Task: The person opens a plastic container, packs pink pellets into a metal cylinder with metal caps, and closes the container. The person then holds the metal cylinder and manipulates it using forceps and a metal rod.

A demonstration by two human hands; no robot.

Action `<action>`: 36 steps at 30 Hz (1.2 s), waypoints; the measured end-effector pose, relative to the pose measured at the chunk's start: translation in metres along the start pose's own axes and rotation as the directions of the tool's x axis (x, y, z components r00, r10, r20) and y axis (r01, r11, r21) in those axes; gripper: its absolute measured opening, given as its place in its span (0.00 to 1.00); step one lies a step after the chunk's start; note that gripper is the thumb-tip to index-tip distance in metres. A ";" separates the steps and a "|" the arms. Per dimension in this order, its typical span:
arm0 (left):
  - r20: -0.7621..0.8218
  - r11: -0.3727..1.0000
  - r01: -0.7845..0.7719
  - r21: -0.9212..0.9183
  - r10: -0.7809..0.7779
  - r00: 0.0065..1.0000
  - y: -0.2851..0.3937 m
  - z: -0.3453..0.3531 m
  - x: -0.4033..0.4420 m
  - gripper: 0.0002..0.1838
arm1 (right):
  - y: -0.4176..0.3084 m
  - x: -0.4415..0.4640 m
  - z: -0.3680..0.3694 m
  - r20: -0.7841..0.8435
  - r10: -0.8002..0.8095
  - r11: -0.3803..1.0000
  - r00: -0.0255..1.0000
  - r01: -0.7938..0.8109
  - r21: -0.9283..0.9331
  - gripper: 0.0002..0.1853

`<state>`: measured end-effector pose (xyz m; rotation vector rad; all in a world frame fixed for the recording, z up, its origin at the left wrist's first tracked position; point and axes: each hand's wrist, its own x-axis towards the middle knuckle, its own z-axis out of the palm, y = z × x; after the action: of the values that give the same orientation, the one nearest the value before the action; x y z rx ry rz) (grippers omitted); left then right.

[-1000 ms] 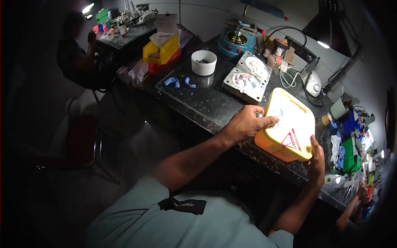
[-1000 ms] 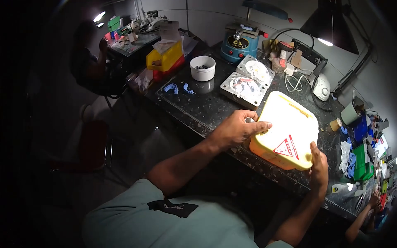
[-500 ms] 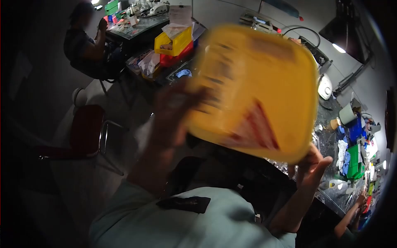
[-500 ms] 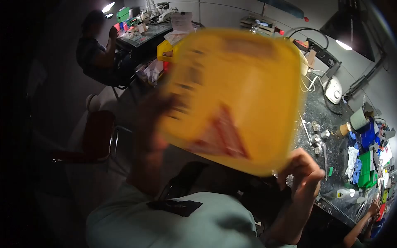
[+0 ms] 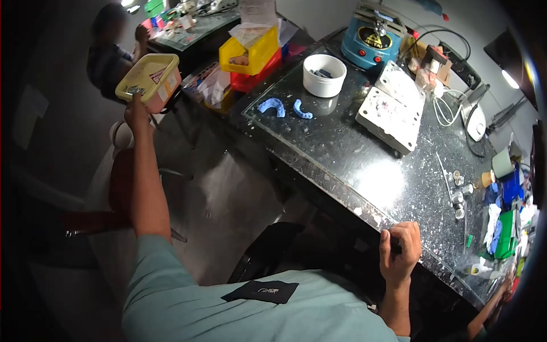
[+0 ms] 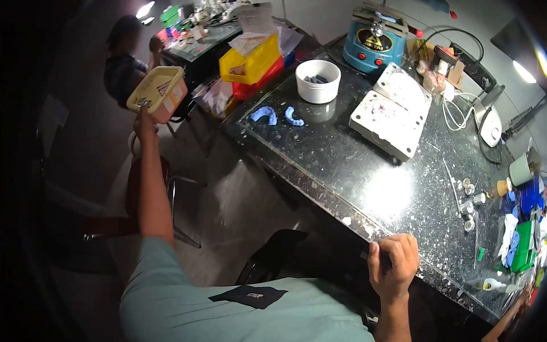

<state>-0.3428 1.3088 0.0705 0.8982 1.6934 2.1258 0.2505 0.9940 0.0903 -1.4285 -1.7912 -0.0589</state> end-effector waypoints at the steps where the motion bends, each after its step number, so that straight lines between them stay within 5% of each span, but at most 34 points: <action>1: 0.019 1.000 -0.010 -0.019 0.010 1.000 -0.022 0.018 0.015 0.19 | 0.001 0.001 0.001 0.013 -0.016 0.999 1.000 0.016 -0.027 0.09; 3: 0.002 0.992 -0.074 -0.098 0.074 0.997 -0.078 0.055 0.040 0.26 | 0.004 0.002 0.003 0.013 -0.042 0.996 0.999 0.043 -0.079 0.09; 4: -0.079 0.991 -0.091 0.100 0.099 0.992 -0.080 0.076 0.032 0.27 | 0.005 0.003 0.005 0.010 -0.042 0.996 0.999 0.043 -0.081 0.09; 7: -0.156 0.927 0.244 0.286 -0.206 0.966 -0.167 0.112 0.089 0.30 | 0.004 0.006 0.005 -0.009 0.007 0.992 1.000 -0.008 -0.129 0.09; 9: 0.043 0.917 0.385 0.102 -0.391 0.919 -0.212 0.124 0.110 0.35 | 0.005 0.008 0.008 -0.029 0.010 0.980 1.000 -0.015 -0.200 0.09; 10: 0.358 0.895 0.413 -0.169 -0.334 0.872 -0.280 0.122 0.173 0.28 | 0.006 0.008 0.009 -0.038 0.006 0.975 0.999 -0.014 -0.223 0.09; 11: 0.355 0.970 0.222 0.097 -0.242 0.903 -0.235 0.123 0.135 0.25 | 0.006 0.009 0.009 -0.053 0.004 0.969 0.999 -0.017 -0.246 0.09; 14: 0.575 0.923 0.355 0.149 -0.373 0.728 -0.215 0.127 0.129 0.31 | 0.007 0.007 0.012 -0.081 -0.011 0.955 0.997 -0.014 -0.296 0.10; 17: 0.303 0.858 0.485 -0.168 -0.423 0.854 -0.184 0.132 0.107 0.27 | 0.010 0.001 0.014 -0.130 -0.031 0.963 0.991 -0.005 -0.271 0.09; 19: 0.245 0.977 0.210 0.027 -0.210 0.947 -0.186 0.099 0.103 0.22 | 0.012 -0.001 0.013 -0.143 -0.051 0.969 0.988 0.014 -0.248 0.09; 21: 0.275 0.849 -0.298 0.436 0.190 0.943 -0.199 0.047 0.101 0.18 | 0.013 -0.003 0.014 -0.166 -0.075 0.970 0.983 0.034 -0.239 0.09; 23: 0.072 0.941 -0.089 0.326 0.070 0.995 -0.170 0.007 0.044 0.19 | 0.014 -0.006 0.012 -0.157 -0.100 0.971 0.982 0.062 -0.232 0.10; 25: -0.047 0.993 0.117 0.025 -0.116 0.992 -0.128 -0.006 -0.024 0.19 | 0.014 -0.008 0.010 -0.118 -0.106 0.976 0.987 0.081 -0.200 0.10; 27: -0.067 0.990 0.094 -0.105 -0.101 0.993 -0.122 -0.034 -0.046 0.19 | 0.015 -0.010 0.008 -0.100 -0.132 0.980 0.986 0.115 -0.161 0.10; 30: 0.224 0.930 0.026 -0.367 0.061 0.973 -0.111 -0.064 -0.053 0.19 | 0.017 -0.010 0.003 -0.077 -0.174 0.980 0.982 0.165 -0.109 0.11; 33: 0.320 0.866 -0.061 -0.496 0.248 0.914 -0.006 -0.008 -0.142 0.15 | 0.019 -0.013 -0.004 -0.058 -0.208 0.978 0.976 0.209 0.007 0.11; 36: 0.522 0.747 -0.015 -0.665 0.479 0.706 0.068 0.053 -0.208 0.09 | 0.020 -0.018 -0.015 -0.082 -0.219 0.956 0.972 0.231 0.179 0.11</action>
<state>-0.1394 1.2124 0.0800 1.4909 0.4531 1.9285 0.2758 0.9795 0.0797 -1.0756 -1.8492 -0.0505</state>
